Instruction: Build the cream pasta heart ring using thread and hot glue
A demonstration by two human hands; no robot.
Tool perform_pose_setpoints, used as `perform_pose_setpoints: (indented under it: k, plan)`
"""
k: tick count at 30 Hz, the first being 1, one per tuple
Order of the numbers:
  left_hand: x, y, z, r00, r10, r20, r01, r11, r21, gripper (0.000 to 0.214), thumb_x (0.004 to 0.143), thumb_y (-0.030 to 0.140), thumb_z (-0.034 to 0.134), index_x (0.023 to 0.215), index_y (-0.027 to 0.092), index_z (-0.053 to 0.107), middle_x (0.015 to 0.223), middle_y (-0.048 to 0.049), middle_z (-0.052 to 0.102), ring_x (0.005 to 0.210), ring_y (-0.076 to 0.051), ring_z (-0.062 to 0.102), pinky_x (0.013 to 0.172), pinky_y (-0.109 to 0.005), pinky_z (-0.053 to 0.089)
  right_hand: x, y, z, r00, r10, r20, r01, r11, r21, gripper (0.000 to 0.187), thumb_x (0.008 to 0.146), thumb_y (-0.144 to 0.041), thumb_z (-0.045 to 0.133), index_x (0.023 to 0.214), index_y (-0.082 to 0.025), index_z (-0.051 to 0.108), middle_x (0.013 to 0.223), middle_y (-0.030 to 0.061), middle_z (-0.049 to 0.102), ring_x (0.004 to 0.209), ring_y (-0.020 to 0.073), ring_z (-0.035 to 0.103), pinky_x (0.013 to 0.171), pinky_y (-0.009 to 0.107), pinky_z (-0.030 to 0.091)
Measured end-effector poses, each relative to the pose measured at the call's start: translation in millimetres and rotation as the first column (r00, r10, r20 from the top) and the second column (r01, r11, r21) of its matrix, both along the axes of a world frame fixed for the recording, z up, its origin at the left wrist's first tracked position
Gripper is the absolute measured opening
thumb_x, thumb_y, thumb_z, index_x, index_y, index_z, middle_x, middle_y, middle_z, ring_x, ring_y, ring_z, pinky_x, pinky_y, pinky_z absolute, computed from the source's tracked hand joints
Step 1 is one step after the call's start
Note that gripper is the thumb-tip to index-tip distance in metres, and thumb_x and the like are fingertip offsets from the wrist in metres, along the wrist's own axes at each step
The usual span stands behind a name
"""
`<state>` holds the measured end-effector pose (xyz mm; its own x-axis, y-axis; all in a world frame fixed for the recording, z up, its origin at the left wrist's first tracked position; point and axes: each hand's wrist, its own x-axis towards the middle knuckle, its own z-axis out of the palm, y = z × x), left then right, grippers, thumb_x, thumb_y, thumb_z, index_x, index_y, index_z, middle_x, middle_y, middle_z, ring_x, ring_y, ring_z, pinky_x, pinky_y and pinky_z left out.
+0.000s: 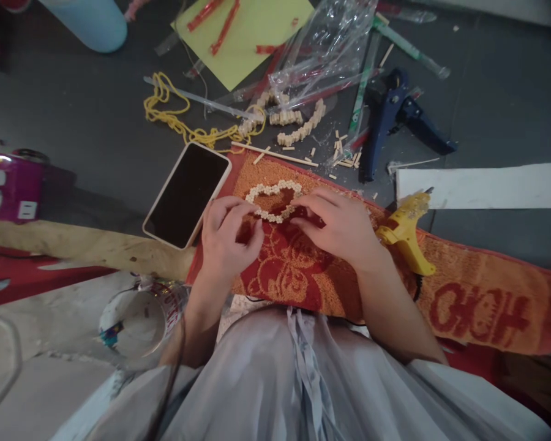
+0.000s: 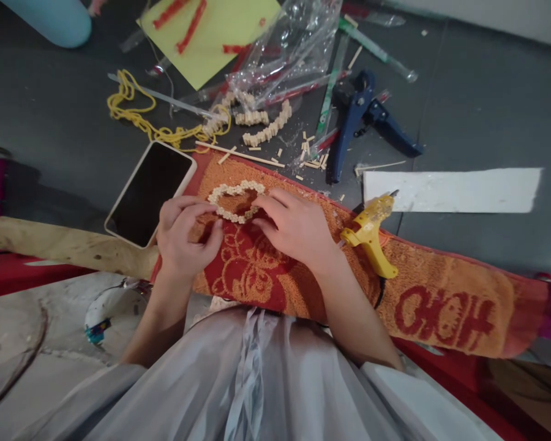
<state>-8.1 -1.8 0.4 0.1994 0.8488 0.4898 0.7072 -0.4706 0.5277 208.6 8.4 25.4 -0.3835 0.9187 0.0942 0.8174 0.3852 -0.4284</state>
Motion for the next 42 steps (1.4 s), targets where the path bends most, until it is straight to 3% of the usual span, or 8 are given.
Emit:
perform_pose_setpoints:
  k: [5, 8, 11, 18, 31, 42]
  plan:
    - [0.6, 0.3, 1.4, 0.998, -0.026, -0.052, 0.023, 0.999, -0.046, 0.032, 0.076, 0.018, 0.066, 0.108, 0.021, 0.062, 0.111, -0.0099, 0.061, 0.104, -0.024, 0.059, 0.09, -0.042, 0.049, -1.2, -2.4, -1.6, 0.991, -0.102, -0.089, 0.097, 0.994, -0.056, 0.027, 0.085, -0.025, 0.063, 0.112, -0.021, 0.062, 0.088, 0.0046, 0.068, 0.078, 0.0205, 0.063, 0.068, 0.031, 0.045]
    - [0.9, 0.3, 2.7, 0.991, -0.067, -0.112, 0.06, 0.996, -0.066, 0.032, 0.076, 0.022, 0.068, 0.108, 0.023, 0.063, 0.117, -0.0108, 0.06, 0.11, -0.027, 0.057, 0.094, -0.046, 0.047, -0.1, -1.7, -5.1, 0.967, -0.186, -0.175, 0.165, 0.978, -0.126, 0.045, 0.084, -0.028, 0.064, 0.126, -0.02, 0.053, 0.09, 0.0045, 0.066, 0.076, 0.0206, 0.062, 0.068, 0.032, 0.046]
    - [0.8, 0.1, 2.8, 0.981, -0.118, -0.155, 0.109, 0.992, -0.065, 0.029, 0.077, 0.022, 0.069, 0.106, 0.024, 0.066, 0.122, -0.0112, 0.059, 0.116, -0.03, 0.056, 0.1, -0.05, 0.044, 2.1, 2.2, -10.0, 0.96, -0.189, -0.205, 0.164, 0.977, -0.134, 0.059, 0.085, -0.031, 0.064, 0.139, -0.02, 0.044, 0.095, 0.0068, 0.066, 0.081, 0.0231, 0.063, 0.07, 0.035, 0.048]
    - [0.3, 0.7, -0.5, 0.979, -0.145, -0.145, 0.132, 0.986, -0.098, 0.019, 0.082, 0.02, 0.067, 0.101, 0.025, 0.069, 0.12, -0.0102, 0.062, 0.114, -0.029, 0.057, 0.099, -0.05, 0.046, 2.0, 8.7, -15.6, 0.979, -0.127, -0.16, 0.107, 0.986, -0.125, 0.044, 0.089, -0.031, 0.06, 0.133, -0.023, 0.057, 0.109, 0.0104, 0.068, 0.091, 0.0259, 0.064, 0.076, 0.038, 0.05]
    - [1.8, 3.3, -4.0, 0.982, -0.116, -0.149, 0.105, 0.991, -0.078, 0.011, 0.086, 0.02, 0.065, 0.093, 0.024, 0.072, 0.108, -0.0086, 0.066, 0.106, -0.025, 0.06, 0.093, -0.045, 0.049, 0.0, 5.7, -13.8, 0.99, -0.117, -0.082, 0.11, 0.99, -0.093, 0.044, 0.088, -0.029, 0.061, 0.131, -0.02, 0.055, 0.109, 0.0105, 0.068, 0.094, 0.0266, 0.063, 0.076, 0.037, 0.048]
    - [1.3, 2.7, -1.6, 0.992, -0.091, -0.089, 0.086, 0.995, -0.054, 0.015, 0.086, 0.019, 0.064, 0.1, 0.024, 0.068, 0.109, -0.0083, 0.064, 0.103, -0.022, 0.061, 0.092, -0.042, 0.051, -1.7, 5.6, -9.5, 0.99, -0.107, -0.091, 0.102, 0.993, -0.061, 0.041, 0.09, -0.035, 0.059, 0.129, -0.02, 0.056, 0.119, 0.0129, 0.066, 0.107, 0.0295, 0.063, 0.086, 0.041, 0.051]
